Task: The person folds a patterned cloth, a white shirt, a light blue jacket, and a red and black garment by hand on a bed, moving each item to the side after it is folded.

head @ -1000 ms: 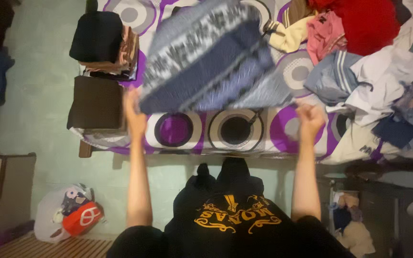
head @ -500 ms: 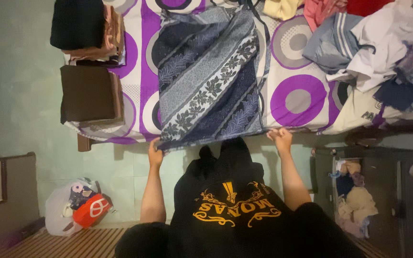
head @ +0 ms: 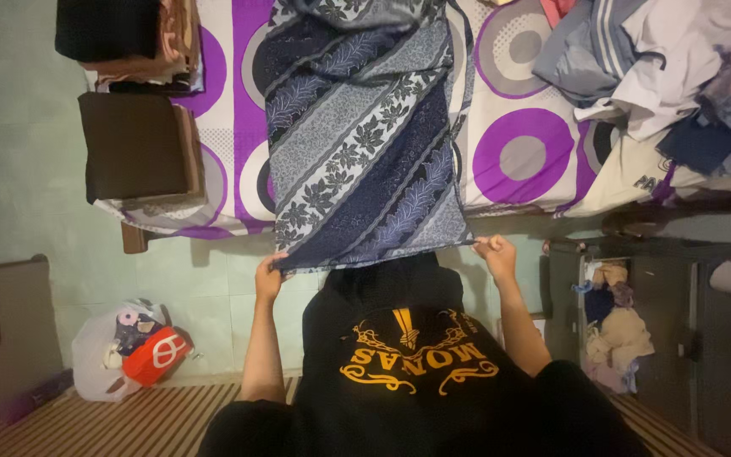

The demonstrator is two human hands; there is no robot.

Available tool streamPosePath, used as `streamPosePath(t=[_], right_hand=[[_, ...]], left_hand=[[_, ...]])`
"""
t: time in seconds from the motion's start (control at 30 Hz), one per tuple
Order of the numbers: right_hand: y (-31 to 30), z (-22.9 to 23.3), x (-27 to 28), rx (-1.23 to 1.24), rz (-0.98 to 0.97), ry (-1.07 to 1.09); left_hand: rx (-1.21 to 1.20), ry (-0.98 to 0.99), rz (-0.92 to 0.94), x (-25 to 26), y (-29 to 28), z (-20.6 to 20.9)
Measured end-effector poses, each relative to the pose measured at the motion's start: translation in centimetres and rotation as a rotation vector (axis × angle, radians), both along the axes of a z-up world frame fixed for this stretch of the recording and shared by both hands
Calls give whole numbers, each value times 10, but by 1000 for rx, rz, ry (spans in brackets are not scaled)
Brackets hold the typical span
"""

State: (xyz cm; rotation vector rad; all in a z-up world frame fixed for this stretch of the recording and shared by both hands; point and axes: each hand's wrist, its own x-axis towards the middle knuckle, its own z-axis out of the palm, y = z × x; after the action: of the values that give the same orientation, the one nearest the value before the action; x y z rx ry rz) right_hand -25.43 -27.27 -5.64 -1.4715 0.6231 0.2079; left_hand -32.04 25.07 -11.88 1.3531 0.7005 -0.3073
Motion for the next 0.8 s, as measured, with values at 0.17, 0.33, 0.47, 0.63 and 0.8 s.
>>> streamPosePath(t=[0.17, 0.33, 0.47, 0.63, 0.8], right_hand=[[4, -5, -9, -40, 3, 47], [5, -5, -8, 24, -17, 55], [4, -4, -4, 64, -31, 60], [5, -4, -2, 40, -7, 58], [9, 7, -3, 86, -14, 76]], left_hand=[[-28, -31, -20, -3, 1, -10], [-63, 46, 6, -4, 1, -10], [-53, 38, 11, -5, 1, -10], [-40, 98, 26, -3, -2, -13], [-24, 93, -6, -4, 2, -14]])
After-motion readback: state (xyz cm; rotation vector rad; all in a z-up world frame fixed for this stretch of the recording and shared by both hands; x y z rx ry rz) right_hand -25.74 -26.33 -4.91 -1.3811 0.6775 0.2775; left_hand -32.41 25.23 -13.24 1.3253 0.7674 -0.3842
